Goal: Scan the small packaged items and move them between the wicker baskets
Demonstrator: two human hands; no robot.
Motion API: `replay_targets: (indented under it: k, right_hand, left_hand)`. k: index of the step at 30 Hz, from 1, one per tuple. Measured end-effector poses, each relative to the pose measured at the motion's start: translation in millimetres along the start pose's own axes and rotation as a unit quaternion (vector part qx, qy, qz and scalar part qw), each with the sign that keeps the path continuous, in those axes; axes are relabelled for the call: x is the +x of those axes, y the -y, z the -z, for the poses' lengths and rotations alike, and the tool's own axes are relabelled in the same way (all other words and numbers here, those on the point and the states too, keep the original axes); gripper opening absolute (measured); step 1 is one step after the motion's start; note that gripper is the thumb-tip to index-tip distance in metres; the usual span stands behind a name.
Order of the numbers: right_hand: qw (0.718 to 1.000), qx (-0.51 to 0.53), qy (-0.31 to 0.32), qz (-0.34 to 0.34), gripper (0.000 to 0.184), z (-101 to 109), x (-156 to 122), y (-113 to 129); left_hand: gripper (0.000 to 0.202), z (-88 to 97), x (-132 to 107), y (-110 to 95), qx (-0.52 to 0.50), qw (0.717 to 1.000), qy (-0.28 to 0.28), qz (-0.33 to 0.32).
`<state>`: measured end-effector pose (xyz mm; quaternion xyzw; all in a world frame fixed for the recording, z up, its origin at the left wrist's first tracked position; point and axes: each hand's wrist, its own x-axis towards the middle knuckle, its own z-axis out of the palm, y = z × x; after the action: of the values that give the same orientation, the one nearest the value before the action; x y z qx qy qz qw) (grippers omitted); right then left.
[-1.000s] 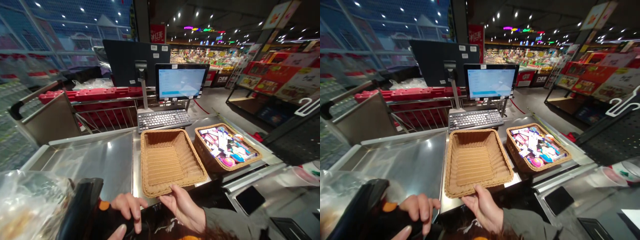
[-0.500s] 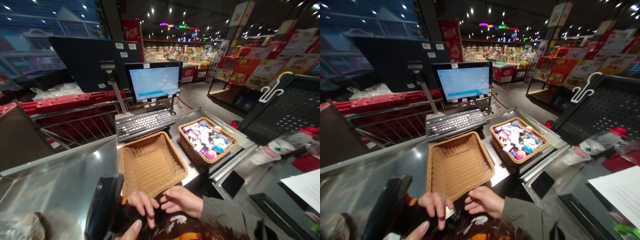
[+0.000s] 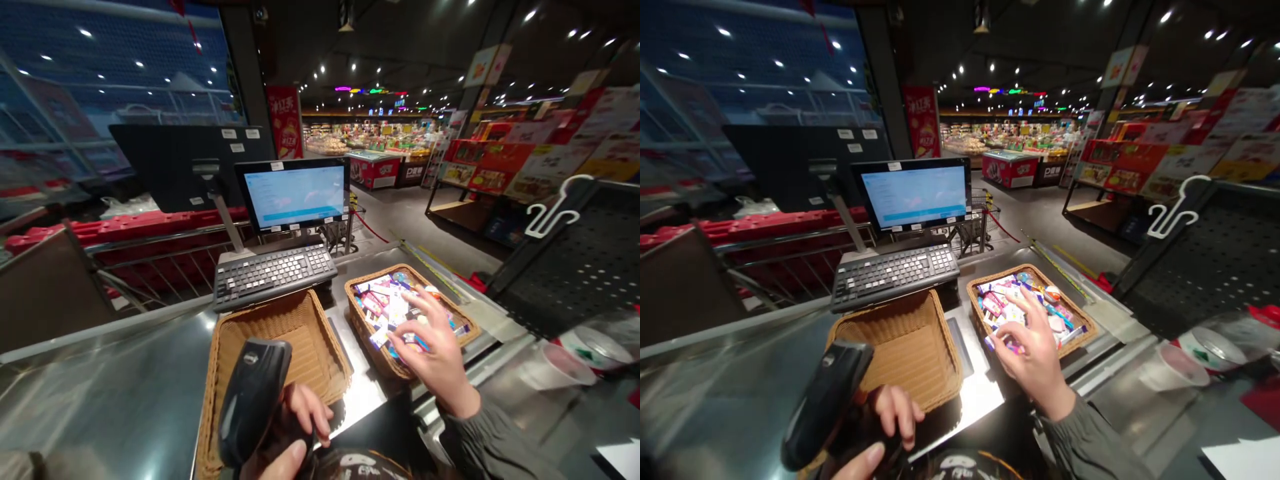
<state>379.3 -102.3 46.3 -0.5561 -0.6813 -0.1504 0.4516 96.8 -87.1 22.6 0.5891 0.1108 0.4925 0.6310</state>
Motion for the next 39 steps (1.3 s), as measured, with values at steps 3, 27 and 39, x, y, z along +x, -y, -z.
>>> replay_targets:
  k: [3, 27, 39]
  right_hand:
    - [0.993, 0.02, -0.081, 0.08, 0.008, 37, 47, 16]
    - [0.894, 0.292, 0.148, -0.306, 0.04, -3, -43, 26]
    - [0.934, 0.168, -0.075, -0.305, 0.03, 54, -75, -41]
  left_hand:
    - [0.011, -12.8, 5, 4, 0.046, 0.999, 0.029, -0.001]
    - [0.013, -88.0, 77, 78, 0.367, 0.922, 0.09, 0.086]
    - [0.041, -97.6, 117, 93, 0.434, 0.845, 0.311, -0.017]
